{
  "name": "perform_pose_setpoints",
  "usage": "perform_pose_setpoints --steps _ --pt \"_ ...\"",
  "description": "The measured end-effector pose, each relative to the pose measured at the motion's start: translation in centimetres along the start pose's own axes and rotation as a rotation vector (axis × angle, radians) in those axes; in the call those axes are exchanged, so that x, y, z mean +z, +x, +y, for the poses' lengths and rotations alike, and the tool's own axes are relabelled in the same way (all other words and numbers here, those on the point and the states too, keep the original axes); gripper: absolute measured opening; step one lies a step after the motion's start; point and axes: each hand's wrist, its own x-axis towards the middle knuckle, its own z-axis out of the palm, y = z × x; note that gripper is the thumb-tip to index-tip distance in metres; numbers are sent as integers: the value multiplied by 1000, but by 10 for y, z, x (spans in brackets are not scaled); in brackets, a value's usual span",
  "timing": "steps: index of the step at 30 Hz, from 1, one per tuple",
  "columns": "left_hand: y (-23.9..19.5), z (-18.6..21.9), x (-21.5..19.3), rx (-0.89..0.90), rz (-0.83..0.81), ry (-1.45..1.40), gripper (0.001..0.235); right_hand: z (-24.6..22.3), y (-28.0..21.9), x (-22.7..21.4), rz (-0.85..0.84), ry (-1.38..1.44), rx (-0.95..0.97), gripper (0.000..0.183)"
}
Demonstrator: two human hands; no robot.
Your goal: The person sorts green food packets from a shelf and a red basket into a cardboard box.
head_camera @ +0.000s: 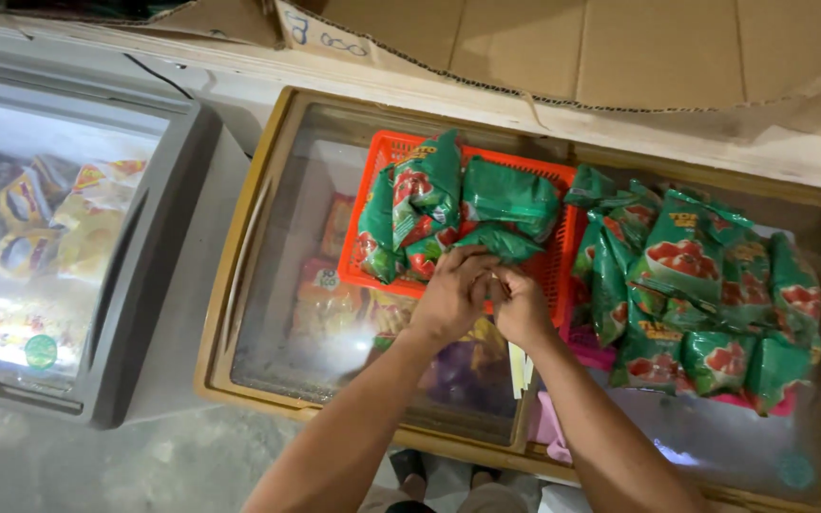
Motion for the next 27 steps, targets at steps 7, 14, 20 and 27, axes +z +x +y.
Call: perform_pose_setpoints --steps 7,14,20,27 --pt "-7 -23 -2 -43 -131 1 36 -9 -1 -4 15 43 -57 18" --pt "-8 -63 15 -479 369 -465 17 -1 17 -27 115 117 164 23" --pt "9 -28 -3 -902 362 -675 32 -29 32 -51 322 1280 487 26" --pt "23 3 -12 -848 142 -469 79 17 23 -41 164 1865 429 24"
